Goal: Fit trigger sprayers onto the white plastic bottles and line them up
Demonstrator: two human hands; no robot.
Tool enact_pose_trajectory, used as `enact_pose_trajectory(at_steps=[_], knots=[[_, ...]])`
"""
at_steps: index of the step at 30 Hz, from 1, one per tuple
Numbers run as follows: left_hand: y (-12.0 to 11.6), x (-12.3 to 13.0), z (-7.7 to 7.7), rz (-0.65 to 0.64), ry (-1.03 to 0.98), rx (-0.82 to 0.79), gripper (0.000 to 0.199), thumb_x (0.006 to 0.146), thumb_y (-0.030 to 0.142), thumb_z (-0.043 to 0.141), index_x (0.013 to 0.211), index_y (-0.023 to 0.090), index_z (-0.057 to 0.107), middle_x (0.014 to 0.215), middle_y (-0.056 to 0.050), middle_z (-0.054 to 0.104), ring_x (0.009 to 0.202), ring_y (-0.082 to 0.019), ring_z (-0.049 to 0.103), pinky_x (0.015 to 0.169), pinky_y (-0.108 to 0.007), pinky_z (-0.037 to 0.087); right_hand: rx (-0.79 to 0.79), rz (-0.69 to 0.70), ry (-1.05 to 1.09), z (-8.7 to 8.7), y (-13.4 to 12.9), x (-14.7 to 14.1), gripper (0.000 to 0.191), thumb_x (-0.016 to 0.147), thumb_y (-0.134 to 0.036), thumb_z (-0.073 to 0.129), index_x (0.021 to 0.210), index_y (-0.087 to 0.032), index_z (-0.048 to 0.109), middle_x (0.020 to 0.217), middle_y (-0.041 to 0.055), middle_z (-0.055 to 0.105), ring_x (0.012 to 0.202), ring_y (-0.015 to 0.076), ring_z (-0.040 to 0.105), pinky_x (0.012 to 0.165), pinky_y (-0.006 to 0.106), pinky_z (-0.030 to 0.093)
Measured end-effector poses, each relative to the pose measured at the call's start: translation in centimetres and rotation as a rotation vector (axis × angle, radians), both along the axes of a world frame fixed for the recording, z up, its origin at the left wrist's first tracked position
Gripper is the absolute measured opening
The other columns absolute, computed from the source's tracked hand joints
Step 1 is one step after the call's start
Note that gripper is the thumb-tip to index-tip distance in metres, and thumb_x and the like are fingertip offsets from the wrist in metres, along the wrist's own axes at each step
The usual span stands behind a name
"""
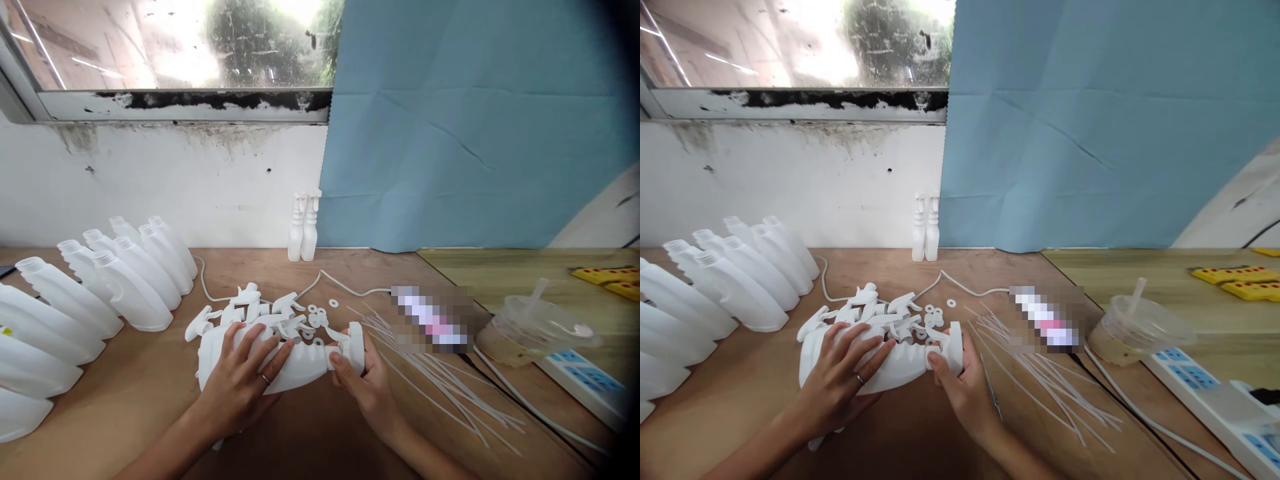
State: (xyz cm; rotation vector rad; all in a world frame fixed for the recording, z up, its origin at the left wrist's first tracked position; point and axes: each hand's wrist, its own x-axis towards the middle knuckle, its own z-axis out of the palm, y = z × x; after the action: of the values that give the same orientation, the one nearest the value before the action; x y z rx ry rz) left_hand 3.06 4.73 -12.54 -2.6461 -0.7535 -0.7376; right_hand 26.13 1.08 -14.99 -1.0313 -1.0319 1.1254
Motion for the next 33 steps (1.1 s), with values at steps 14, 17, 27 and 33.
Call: enact_pose_trajectory(at_steps=[14, 17, 27, 33], knots=[[-0.1, -0.1, 1.1, -0.089, -0.093, -0.103, 0.066, 0.082, 0.029, 0.063, 0.142, 0.016, 0.038, 0.122, -0.014, 0.053, 0.120, -0.035, 0.039, 0.102, -0.059, 0.025, 0.072, 0.436, -0.005, 0.8, 0.5, 1.9, 0.086, 0.061, -0.035, 0.085, 0.132, -0.040, 0.037, 0.136, 0.0088, 0.044, 0.064, 0.0151, 0.061, 0.055, 0.034, 0.054], [-0.3, 0.1, 1.1, -0.108, -0.091, -0.119, 0.067, 0.082, 0.031, 0.064, 0.142, 0.015, 0.037, 0.122, -0.013, 0.053, 0.120, -0.035, 0.039, 0.102, -0.058, 0.025, 0.278, 0.238, -0.185, 0.1, 0.6, 1.8, 0.062, 0.066, -0.034, 0.081, 0.122, -0.033, 0.054, 0.117, 0.0075, 0.056, 0.083, 0.0244, 0.061, 0.070, 0.041, 0.055], [-0.5, 0.5, 1.2, -0.114, -0.112, -0.112, 0.066, 0.086, 0.037, 0.062, 0.142, 0.015, 0.036, 0.122, -0.014, 0.053, 0.120, -0.034, 0.040, 0.101, -0.057, 0.027, 0.311, 0.109, -0.283, 0.6, 0.5, 2.0, 0.046, 0.064, -0.029, 0.080, 0.108, -0.029, 0.065, 0.095, 0.0060, 0.062, 0.088, 0.0277, 0.062, 0.079, 0.042, 0.053], [-0.5, 0.4, 1.9, -0.083, -0.070, -0.070, 0.075, 0.084, 0.051, 0.063, 0.145, 0.018, 0.034, 0.125, -0.014, 0.052, 0.121, -0.035, 0.040, 0.104, -0.056, 0.027, 0.075, 0.263, 0.083, 1.6, 0.0, 1.0, 0.062, 0.069, -0.038, 0.077, 0.125, -0.033, 0.050, 0.087, 0.0005, 0.055, 0.047, 0.0147, 0.056, 0.041, 0.032, 0.049]])
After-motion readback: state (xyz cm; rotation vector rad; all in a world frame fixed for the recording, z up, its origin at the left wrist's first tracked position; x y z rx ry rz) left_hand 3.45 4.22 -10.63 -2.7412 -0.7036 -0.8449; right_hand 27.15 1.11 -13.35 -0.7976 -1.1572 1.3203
